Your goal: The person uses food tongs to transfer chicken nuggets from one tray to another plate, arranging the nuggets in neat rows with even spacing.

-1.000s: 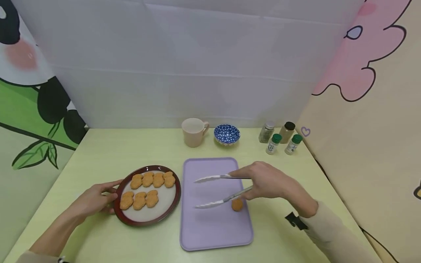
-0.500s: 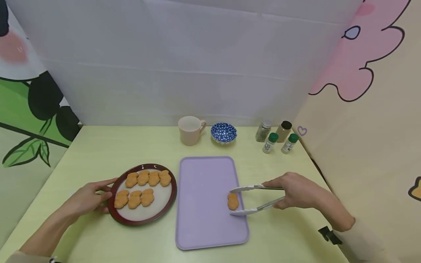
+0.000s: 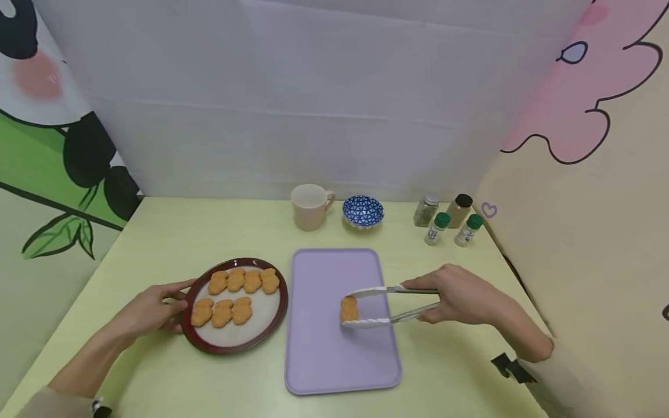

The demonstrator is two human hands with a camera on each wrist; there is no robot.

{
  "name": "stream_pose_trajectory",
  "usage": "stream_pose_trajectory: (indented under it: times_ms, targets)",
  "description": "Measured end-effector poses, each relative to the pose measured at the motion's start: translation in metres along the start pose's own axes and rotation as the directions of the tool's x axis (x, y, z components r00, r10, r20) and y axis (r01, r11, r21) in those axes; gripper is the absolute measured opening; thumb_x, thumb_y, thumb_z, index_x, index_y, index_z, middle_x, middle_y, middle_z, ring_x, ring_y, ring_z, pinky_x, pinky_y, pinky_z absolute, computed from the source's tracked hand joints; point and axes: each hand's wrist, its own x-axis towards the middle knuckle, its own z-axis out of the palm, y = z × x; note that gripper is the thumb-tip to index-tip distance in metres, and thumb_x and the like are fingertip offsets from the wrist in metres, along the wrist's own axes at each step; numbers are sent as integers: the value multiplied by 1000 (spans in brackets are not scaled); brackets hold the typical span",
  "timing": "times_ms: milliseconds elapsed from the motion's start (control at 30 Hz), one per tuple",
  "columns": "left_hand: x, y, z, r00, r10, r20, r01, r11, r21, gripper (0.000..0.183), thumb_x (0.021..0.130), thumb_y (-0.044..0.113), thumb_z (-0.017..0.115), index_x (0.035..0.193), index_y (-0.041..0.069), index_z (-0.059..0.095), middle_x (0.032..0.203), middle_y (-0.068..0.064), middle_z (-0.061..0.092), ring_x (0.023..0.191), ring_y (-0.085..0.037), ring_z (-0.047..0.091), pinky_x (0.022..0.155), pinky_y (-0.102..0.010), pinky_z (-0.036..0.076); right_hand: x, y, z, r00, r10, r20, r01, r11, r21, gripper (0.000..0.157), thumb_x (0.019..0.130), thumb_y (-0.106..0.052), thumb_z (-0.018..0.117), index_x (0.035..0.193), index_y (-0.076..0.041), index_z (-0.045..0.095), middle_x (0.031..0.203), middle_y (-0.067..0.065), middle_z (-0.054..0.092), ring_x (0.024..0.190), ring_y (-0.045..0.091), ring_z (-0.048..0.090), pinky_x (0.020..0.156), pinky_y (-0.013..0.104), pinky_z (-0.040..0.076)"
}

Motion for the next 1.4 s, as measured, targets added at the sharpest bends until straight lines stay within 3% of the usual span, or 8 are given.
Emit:
stream_pose_trajectory:
  times_ms: [133, 300, 467, 1033, 1233, 1400]
  targets:
    - [4, 1, 3, 1000, -7, 2, 7, 1000, -9, 53, 97, 9, 49, 147, 7, 33, 111, -21, 53, 71, -23, 62, 57, -32, 52, 40, -30, -5, 996, -89, -22, 88, 995, -55, 51, 75, -35, 76, 122, -18, 66, 96, -13, 67, 60, 1, 48, 56, 22, 44]
    - [5, 5, 6, 1000, -12, -1, 12, 1000, -12, 53, 97, 8, 48, 147, 8, 33, 112, -22, 52, 71, -23, 62, 57, -33, 52, 94, -59, 7, 990, -144, 11, 144, 984, -105, 51, 75, -37, 75, 122, -20, 66, 87, -15, 65, 62, 5, 49, 57, 24, 43]
    - [8, 10, 9, 1000, 3, -4, -3, 1000, -10, 52, 97, 8, 49, 147, 8, 34, 111, -22, 51, 71, -23, 62, 58, -33, 53, 122, -71, 20, 988, -150, 25, 152, 976, -158, 50, 74, -39, 75, 121, -23, 67, 91, -14, 66, 64, 5, 50, 56, 23, 43]
    - [2, 9, 6, 1000, 7, -13, -8, 1000, -16, 54, 97, 10, 48, 148, 8, 30, 124, -27, 48, 71, -23, 63, 58, -32, 53, 147, -87, 36, 989, -120, 85, 131, 981, -144, 51, 72, -35, 78, 121, -22, 67, 97, -13, 67, 67, 5, 52, 61, 21, 44]
    - [1, 5, 5, 1000, -12, -17, 12, 1000, -24, 53, 97, 9, 48, 148, 8, 32, 122, -27, 49, 71, -24, 63, 58, -33, 53, 138, -89, 35, 994, -105, 43, 109, 988, -113, 56, 71, -37, 78, 124, -22, 65, 99, -13, 67, 67, 4, 52, 60, 21, 45]
    - [-1, 2, 4, 1000, -19, -21, 18, 999, -34, 52, 96, 7, 48, 147, 7, 33, 117, -26, 51, 71, -24, 63, 58, -33, 53, 118, -84, 26, 995, -97, -35, 95, 993, -63, 60, 72, -42, 77, 126, -21, 63, 107, -11, 66, 84, 3, 60, 73, 25, 49]
